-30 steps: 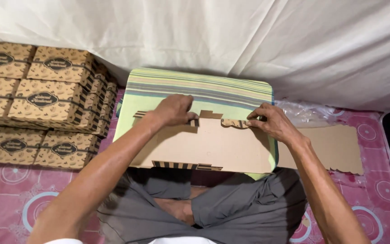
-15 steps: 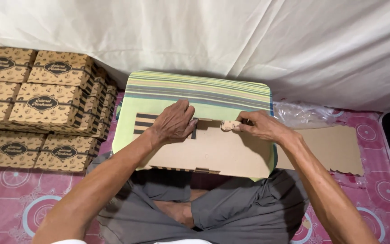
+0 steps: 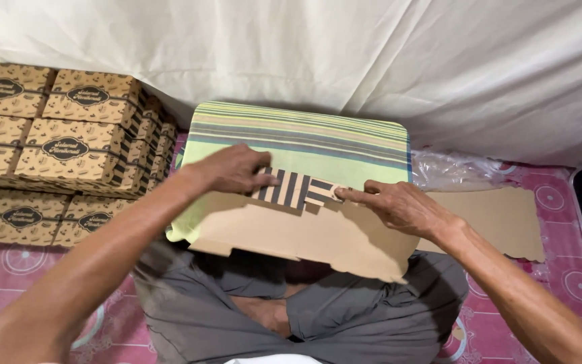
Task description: Assembling small cardboard boxes by folding and tucking pre-cut sheets.
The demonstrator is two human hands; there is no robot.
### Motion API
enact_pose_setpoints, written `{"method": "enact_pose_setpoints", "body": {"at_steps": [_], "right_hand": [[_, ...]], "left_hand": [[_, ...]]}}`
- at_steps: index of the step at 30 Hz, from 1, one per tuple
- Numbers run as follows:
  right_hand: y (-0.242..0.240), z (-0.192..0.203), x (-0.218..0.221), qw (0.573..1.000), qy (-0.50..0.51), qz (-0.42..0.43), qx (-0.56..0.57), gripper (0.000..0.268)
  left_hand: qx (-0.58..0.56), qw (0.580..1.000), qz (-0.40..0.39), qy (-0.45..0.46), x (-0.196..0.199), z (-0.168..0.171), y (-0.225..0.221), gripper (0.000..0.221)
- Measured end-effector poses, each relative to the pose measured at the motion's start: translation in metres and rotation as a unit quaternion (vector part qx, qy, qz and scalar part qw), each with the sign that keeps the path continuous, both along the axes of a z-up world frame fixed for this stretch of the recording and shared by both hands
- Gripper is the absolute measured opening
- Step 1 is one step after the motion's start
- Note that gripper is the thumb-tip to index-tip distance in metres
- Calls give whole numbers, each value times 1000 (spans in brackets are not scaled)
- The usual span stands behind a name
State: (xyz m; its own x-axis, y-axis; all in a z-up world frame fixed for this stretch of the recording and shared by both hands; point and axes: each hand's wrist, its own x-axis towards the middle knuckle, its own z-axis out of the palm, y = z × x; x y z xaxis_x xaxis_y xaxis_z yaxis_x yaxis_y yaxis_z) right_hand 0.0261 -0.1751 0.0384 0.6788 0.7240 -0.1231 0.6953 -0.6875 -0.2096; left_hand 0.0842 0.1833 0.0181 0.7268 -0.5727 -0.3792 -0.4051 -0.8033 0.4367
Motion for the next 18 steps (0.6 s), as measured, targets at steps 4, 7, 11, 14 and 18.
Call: {"method": "enact_pose_setpoints", "body": {"at_steps": [4, 7, 11, 14, 18], "right_hand": [[-9, -1, 13, 999, -44, 14, -12, 62], [-14, 3, 22, 991, -121, 51, -40, 62], [-10, 25, 26, 966, -239, 85, -51, 57], [-9, 26, 30, 948, -292, 118, -51, 53], [-11, 25, 21, 897, -394, 199, -24, 42]], "left_hand": [[-20, 997, 50, 58, -1, 35, 20, 37], [-62, 998, 31, 2, 5, 36, 28, 32], [-36, 948, -78, -306, 26, 9, 49, 33], [-43, 867, -131, -479, 28, -8, 57, 41], [-44, 823, -175, -538, 15, -4, 58, 40]]}}
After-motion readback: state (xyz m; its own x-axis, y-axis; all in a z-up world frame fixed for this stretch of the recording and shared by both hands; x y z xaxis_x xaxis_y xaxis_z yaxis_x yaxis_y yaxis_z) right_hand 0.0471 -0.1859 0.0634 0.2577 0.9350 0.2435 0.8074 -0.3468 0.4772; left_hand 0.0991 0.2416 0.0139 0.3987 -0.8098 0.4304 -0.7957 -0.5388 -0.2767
